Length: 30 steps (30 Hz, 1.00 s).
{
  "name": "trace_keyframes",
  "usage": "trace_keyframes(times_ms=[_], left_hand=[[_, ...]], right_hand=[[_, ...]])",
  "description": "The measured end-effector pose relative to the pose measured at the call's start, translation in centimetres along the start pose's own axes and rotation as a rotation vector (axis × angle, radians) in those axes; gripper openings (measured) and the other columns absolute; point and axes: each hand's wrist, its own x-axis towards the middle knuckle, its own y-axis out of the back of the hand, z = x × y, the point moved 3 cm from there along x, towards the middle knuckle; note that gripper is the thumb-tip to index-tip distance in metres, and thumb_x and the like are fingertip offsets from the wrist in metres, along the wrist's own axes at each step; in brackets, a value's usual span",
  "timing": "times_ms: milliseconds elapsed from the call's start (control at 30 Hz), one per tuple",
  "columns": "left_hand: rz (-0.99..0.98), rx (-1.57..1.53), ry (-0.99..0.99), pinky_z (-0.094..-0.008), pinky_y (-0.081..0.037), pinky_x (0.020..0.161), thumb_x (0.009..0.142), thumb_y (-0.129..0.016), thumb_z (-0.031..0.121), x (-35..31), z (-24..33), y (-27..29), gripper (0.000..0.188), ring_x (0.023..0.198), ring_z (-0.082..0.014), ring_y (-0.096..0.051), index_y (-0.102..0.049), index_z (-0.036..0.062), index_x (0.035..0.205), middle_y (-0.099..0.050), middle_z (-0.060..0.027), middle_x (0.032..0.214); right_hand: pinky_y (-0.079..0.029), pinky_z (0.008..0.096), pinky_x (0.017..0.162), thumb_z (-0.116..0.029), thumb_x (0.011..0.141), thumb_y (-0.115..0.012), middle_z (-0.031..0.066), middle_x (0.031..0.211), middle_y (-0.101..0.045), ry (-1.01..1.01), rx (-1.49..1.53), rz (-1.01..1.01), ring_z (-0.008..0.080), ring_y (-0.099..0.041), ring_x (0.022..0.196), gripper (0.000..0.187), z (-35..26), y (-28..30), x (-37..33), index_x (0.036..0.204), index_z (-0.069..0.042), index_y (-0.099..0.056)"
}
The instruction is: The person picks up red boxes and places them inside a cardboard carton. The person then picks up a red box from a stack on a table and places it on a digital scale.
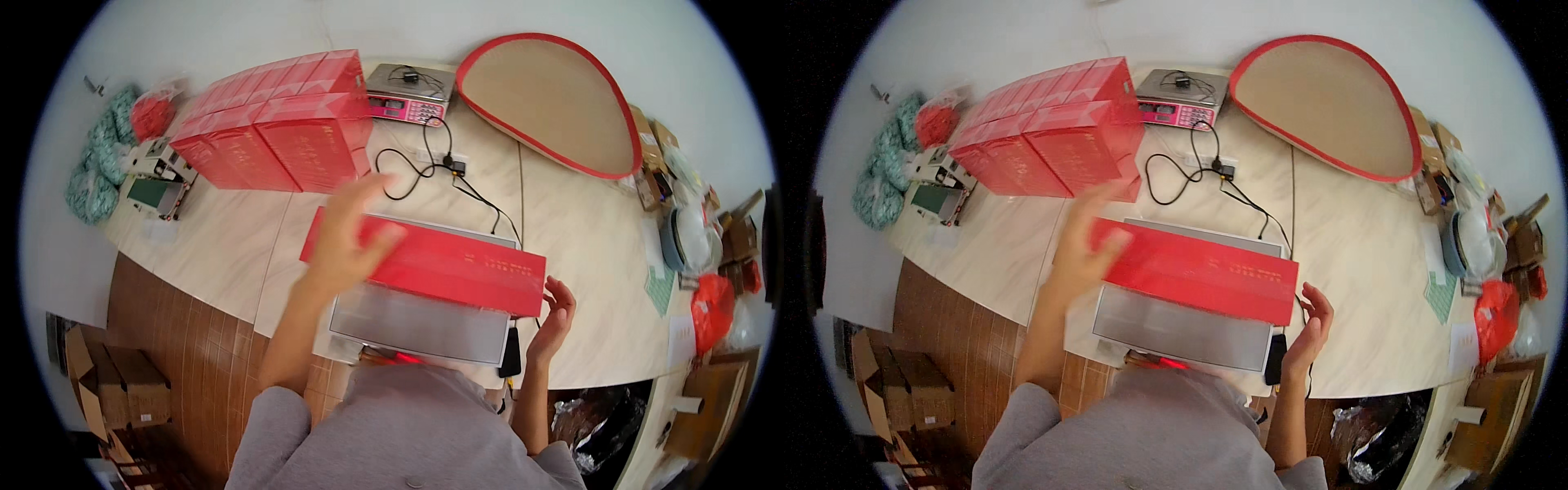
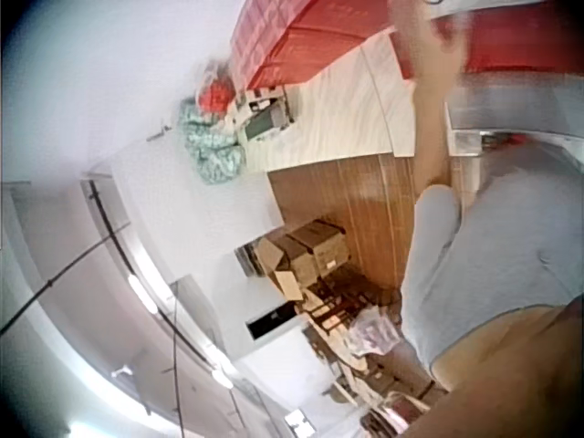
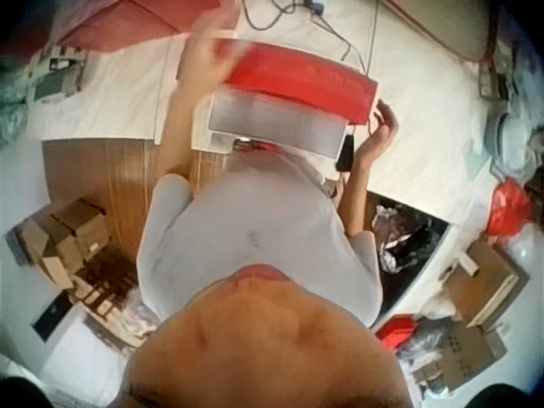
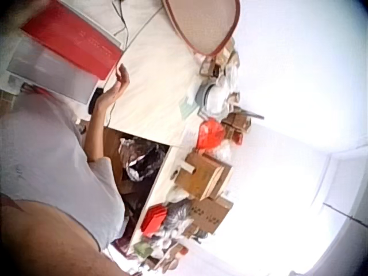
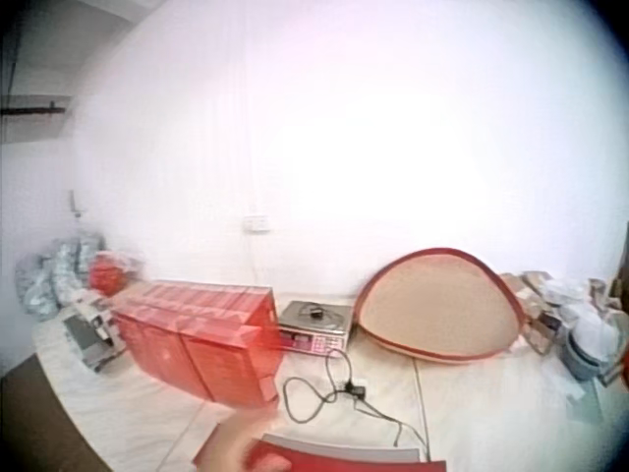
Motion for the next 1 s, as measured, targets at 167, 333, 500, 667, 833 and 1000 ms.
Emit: trace_keyframes(times_ms=[167,333,500,667,833,1000], left_hand=[[0.237,-0.694,0.436,-0.0371,-0.026,0.111,0.091,-0.053,0.046,-6.4,-9.4,3.8,0.067,0.129,-0.0225,-0.042,-0.037,0.0048,0.141,-0.048,-0.0117,0.137],[0.269,-0.802,0.552,-0.0351,-0.023,0.111,0.081,-0.059,0.059,-11.3,-11.7,-1.9,0.091,0.133,-0.0216,-0.036,-0.029,0.0035,0.146,-0.040,-0.0111,0.143],[0.273,-0.936,0.600,-0.0349,-0.024,0.111,0.078,-0.063,0.056,-10.6,-10.0,-6.0,0.093,0.134,-0.0210,-0.033,-0.030,0.0012,0.145,-0.040,-0.0116,0.142],[0.374,-0.933,0.478,-0.0355,-0.025,0.110,0.076,-0.063,0.057,-8.9,-8.3,-8.7,0.094,0.131,-0.0228,-0.037,-0.032,-0.0019,0.142,-0.042,-0.0139,0.139],[0.412,-0.876,0.527,-0.0365,-0.025,0.110,0.074,-0.063,0.063,-10.7,-11.5,-5.4,0.100,0.133,-0.0232,-0.035,-0.030,-0.0014,0.143,-0.038,-0.0133,0.142],[0.548,-0.739,0.559,-0.0391,-0.029,0.109,0.083,-0.058,0.054,-15.3,-15.2,0.8,0.083,0.131,-0.0228,-0.040,-0.033,0.0015,0.142,-0.043,-0.0094,0.142]], right_hand=[[-0.029,0.0435,0.109,-0.067,0.085,-0.047,0.0208,0.144,-0.036,0.004,0.033,-0.242,0.0301,-0.037,0.132,0.086,-2.2,-4.7,1.5,0.138,-0.001,-0.035],[-0.032,0.0425,0.107,-0.058,0.088,-0.047,0.0198,0.138,-0.043,0.026,-0.049,-0.188,0.0298,-0.041,0.128,0.076,-1.4,-5.0,2.0,0.136,0.000,-0.036],[-0.035,0.0420,0.105,-0.048,0.088,-0.050,0.0174,0.129,-0.050,-0.007,0.053,-0.061,0.0295,-0.047,0.122,0.069,-1.3,-0.5,3.3,0.134,0.002,-0.036],[-0.039,0.0421,0.101,-0.052,0.084,-0.054,0.0186,0.125,-0.051,-0.014,0.019,0.026,0.0291,-0.050,0.118,0.074,-4.3,0.9,5.3,0.133,0.002,-0.038],[-0.034,0.0412,0.105,-0.048,0.083,-0.054,0.0173,0.128,-0.048,-0.005,0.010,-0.075,0.0277,-0.045,0.123,0.072,-2.0,-2.7,4.0,0.133,0.002,-0.039],[-0.030,0.0399,0.106,-0.049,0.083,-0.053,0.0167,0.130,-0.044,-0.051,0.110,-0.190,0.0271,-0.041,0.125,0.075,-0.1,-10.0,0.9,0.135,0.002,-0.035]])
